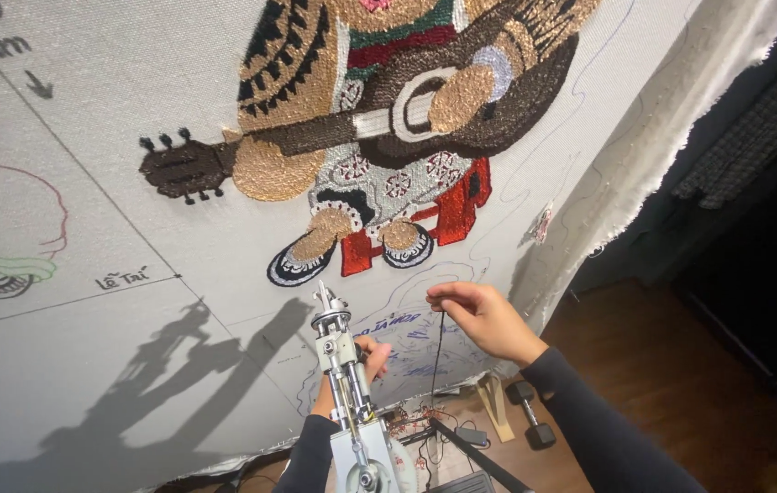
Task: The recorder uses a tufting gun to apply yarn to a rug canvas on a vertical frame, following a cartoon design.
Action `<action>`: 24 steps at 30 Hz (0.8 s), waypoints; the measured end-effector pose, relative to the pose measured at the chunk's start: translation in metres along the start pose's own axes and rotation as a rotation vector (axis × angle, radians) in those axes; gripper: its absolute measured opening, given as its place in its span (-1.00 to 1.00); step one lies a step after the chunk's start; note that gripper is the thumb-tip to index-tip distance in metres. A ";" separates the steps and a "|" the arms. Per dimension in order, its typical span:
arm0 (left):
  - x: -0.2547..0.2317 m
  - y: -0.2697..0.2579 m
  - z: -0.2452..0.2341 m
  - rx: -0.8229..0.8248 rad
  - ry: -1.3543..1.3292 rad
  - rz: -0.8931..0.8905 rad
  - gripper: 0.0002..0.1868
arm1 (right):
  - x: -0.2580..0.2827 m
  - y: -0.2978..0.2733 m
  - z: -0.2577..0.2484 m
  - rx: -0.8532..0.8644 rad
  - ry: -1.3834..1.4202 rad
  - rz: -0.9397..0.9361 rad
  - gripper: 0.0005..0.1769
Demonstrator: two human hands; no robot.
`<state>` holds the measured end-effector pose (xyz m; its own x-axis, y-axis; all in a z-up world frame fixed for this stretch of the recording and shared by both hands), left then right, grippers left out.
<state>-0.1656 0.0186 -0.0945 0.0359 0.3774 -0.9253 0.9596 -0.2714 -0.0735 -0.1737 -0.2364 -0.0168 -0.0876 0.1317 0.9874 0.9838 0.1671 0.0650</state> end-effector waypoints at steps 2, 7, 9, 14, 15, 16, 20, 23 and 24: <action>0.009 0.007 0.005 0.029 0.018 0.019 -0.61 | 0.007 -0.009 0.009 -0.034 -0.130 -0.051 -0.69; -0.020 0.007 0.014 0.073 -0.129 0.104 -0.64 | 0.005 -0.024 0.031 0.040 -0.199 -0.063 -0.69; -0.020 0.010 0.022 0.070 -0.075 0.081 -0.62 | 0.012 -0.031 0.039 0.065 -0.207 -0.129 -0.64; 0.014 0.023 0.046 0.078 -0.116 0.176 -0.62 | 0.021 -0.042 0.052 0.037 -0.295 -0.091 -0.53; 0.018 0.024 0.050 0.087 -0.156 0.198 -0.64 | 0.014 -0.043 0.051 0.019 -0.340 -0.143 -0.53; 0.020 0.025 0.053 0.096 -0.195 0.221 -0.65 | 0.007 -0.044 0.049 0.001 -0.387 -0.196 -0.54; 0.015 0.024 0.059 0.128 -0.216 0.158 -0.63 | 0.002 -0.048 0.045 -0.062 -0.507 -0.191 -0.57; 0.000 0.020 0.060 0.141 -0.249 0.126 -0.61 | 0.001 -0.050 0.042 -0.031 -0.590 -0.341 -0.48; -0.007 0.017 0.058 0.134 -0.191 0.112 -0.61 | 0.001 -0.050 0.041 -0.029 -0.609 -0.383 -0.45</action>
<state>-0.1654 -0.0403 -0.1110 0.0746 0.1679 -0.9830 0.9065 -0.4222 -0.0033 -0.2298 -0.2042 -0.0252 -0.4909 0.5922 0.6390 0.8695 0.2861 0.4027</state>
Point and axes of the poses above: each hand's wrist, its own y-axis towards the middle knuckle, its own z-axis out of the palm, x = y × z, the point moved 1 cm from there along y, towards the middle knuckle, and after that the axes turned 5 degrees about y, right-handed, at the moved point
